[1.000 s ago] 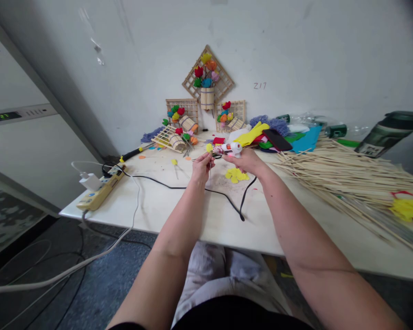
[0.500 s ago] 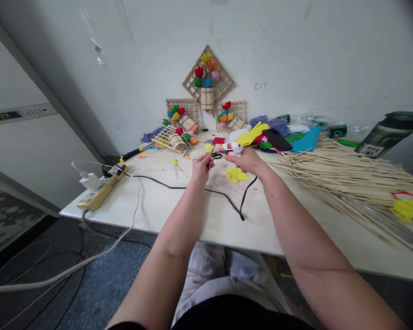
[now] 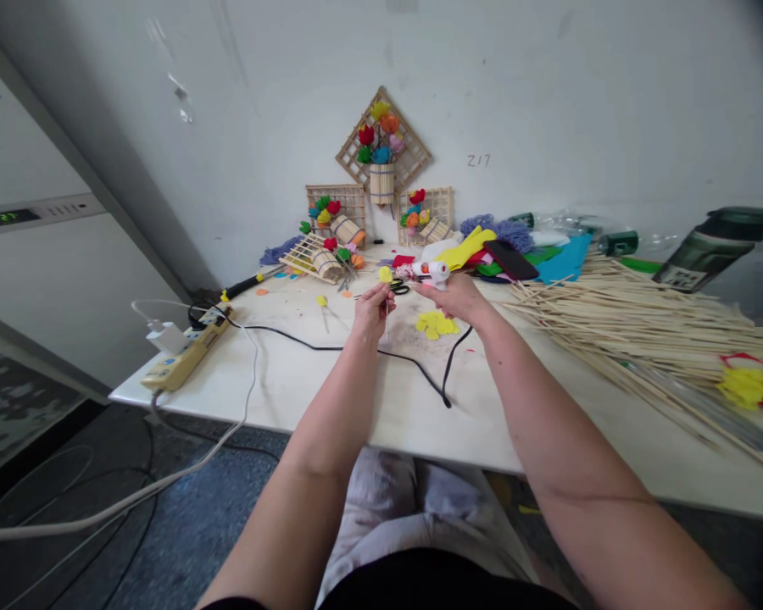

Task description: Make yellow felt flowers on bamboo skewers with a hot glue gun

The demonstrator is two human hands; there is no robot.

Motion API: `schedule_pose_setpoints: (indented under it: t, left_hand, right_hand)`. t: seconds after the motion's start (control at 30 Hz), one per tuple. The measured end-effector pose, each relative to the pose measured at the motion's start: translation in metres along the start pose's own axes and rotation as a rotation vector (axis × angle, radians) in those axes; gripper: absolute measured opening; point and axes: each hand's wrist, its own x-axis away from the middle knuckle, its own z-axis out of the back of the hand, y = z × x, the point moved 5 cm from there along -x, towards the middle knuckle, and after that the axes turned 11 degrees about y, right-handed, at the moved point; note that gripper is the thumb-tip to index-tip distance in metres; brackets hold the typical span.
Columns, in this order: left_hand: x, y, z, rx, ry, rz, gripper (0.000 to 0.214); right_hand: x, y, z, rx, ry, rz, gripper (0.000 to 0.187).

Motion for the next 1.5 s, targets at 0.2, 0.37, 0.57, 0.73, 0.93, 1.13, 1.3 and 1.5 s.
schedule_pose_setpoints:
  t: [0.2,0.37,0.57,0.73,0.93,1.13,1.3,1.5]
  left_hand:
    - [0.0,0.004,0.001,0.048,0.009,0.017,0.011]
    - [-0.001,0.014,0.003,0.14,-0.006,0.039,0.011]
    - [0.009,0.034,-0.003,0.245,-0.044,0.036,0.007]
    - [0.018,0.049,-0.009,0.219,-0.115,-0.057,0.007]
    - [0.023,0.051,-0.013,0.083,-0.055,-0.108,0.01]
    - [0.026,0.043,-0.022,0.116,-0.144,-0.078,0.011]
    - [0.023,0.038,-0.021,0.128,-0.161,-0.065,0.011]
    - [0.014,0.03,-0.016,0.111,-0.103,-0.036,0.009]
  right_hand:
    - [-0.002,0.003,0.002,-0.006,0.063,-0.037,0.046]
    - [-0.005,0.012,-0.009,0.116,0.031,-0.015,0.054]
    - [-0.003,0.011,-0.023,0.383,0.02,0.089,0.051]
    - [0.001,0.012,-0.044,0.471,-0.143,0.063,0.044]
    - [0.017,0.007,-0.079,0.572,-0.235,0.131,0.042]
    - [0.028,0.006,-0.101,0.659,-0.25,0.17,0.048]
    - [0.021,0.003,-0.083,0.622,-0.36,0.143,0.048]
    - [-0.007,0.025,-0.021,0.607,-0.095,0.104,0.028]
